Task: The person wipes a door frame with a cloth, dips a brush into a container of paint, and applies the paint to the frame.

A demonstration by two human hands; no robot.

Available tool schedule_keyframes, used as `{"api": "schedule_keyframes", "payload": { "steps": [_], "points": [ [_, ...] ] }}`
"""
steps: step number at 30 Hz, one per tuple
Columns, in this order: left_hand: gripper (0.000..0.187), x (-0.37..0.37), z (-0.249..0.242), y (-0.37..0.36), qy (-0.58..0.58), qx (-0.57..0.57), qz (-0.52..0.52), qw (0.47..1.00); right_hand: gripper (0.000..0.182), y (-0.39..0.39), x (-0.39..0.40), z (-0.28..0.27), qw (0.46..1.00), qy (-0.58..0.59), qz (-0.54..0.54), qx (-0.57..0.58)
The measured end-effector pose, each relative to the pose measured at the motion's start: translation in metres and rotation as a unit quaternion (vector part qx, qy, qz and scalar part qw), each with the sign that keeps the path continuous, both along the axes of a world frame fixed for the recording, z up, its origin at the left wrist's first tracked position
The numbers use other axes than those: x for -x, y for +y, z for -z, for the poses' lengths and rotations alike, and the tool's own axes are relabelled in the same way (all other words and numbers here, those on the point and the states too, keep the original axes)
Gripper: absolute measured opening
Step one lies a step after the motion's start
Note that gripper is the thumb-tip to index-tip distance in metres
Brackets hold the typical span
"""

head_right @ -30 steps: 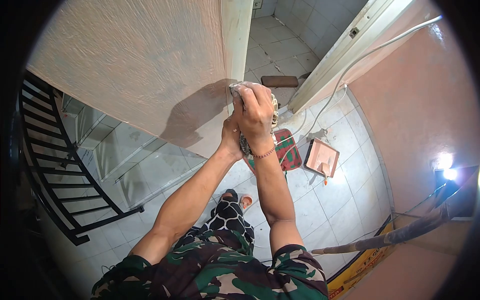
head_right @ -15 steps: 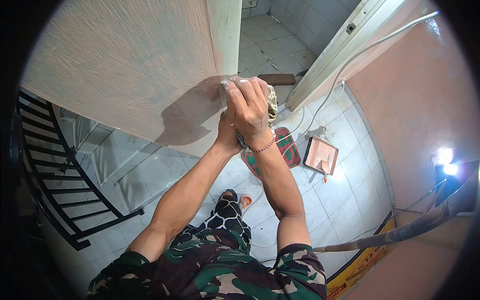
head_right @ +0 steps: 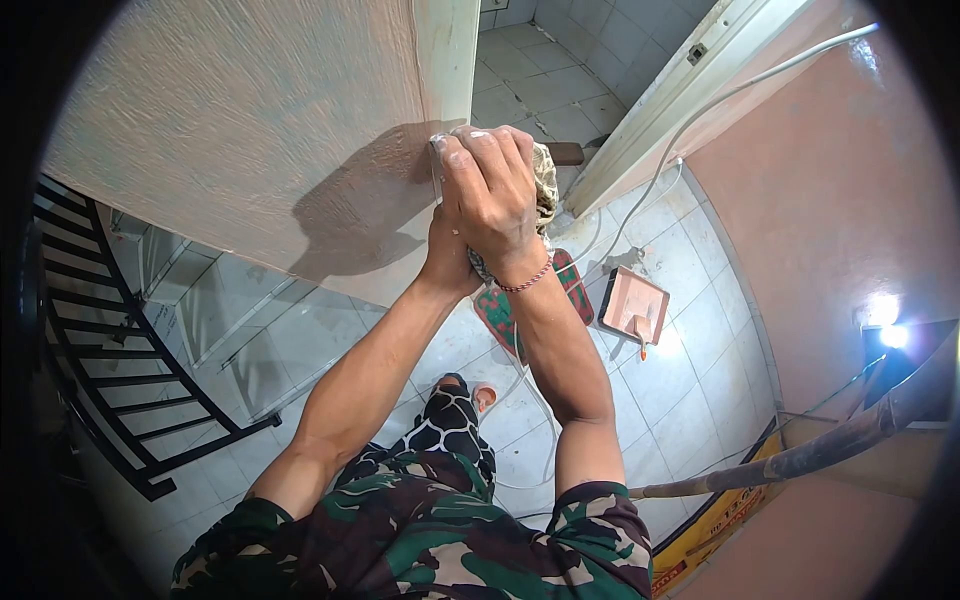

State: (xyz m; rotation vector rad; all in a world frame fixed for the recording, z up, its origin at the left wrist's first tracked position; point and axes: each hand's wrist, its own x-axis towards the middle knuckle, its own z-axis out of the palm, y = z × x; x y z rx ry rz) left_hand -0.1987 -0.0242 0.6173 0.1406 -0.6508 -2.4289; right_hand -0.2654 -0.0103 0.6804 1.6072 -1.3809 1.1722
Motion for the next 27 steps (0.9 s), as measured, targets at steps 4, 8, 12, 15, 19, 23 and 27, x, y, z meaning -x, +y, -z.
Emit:
{"api": "schedule_keyframes", "payload": {
  "steps": [4,8,12,15,19,23,27],
  "points": [
    [0.038,0.001,-0.01,-0.002,0.014,0.026,-0.002,1.0,0.021,-0.003,0.0,-0.008,1.0,0.006,0.003,0.024],
    [0.038,0.0,-0.018,-0.001,0.014,0.034,-0.004,0.999,0.021,-0.004,0.0,-0.017,1.0,0.011,0.004,0.029],
    [0.038,-0.001,-0.032,-0.002,0.015,0.036,0.001,0.999,0.019,-0.006,0.0,-0.026,0.999,0.017,0.016,0.041],
    [0.037,-0.001,-0.043,-0.004,0.041,0.033,-0.01,0.999,0.018,-0.008,-0.002,-0.039,0.998,0.019,0.024,0.056],
    [0.031,-0.001,-0.056,-0.004,0.038,0.018,-0.021,0.999,0.017,-0.01,-0.002,-0.047,0.997,0.011,0.036,0.067],
    [0.032,-0.001,-0.056,-0.006,0.024,0.038,-0.021,0.999,0.016,-0.01,-0.003,-0.054,0.997,0.014,0.038,0.064],
    [0.031,-0.001,-0.064,-0.006,0.028,0.029,-0.016,0.999,0.016,-0.011,-0.001,-0.059,0.996,0.023,0.046,0.067]
  ]
}}
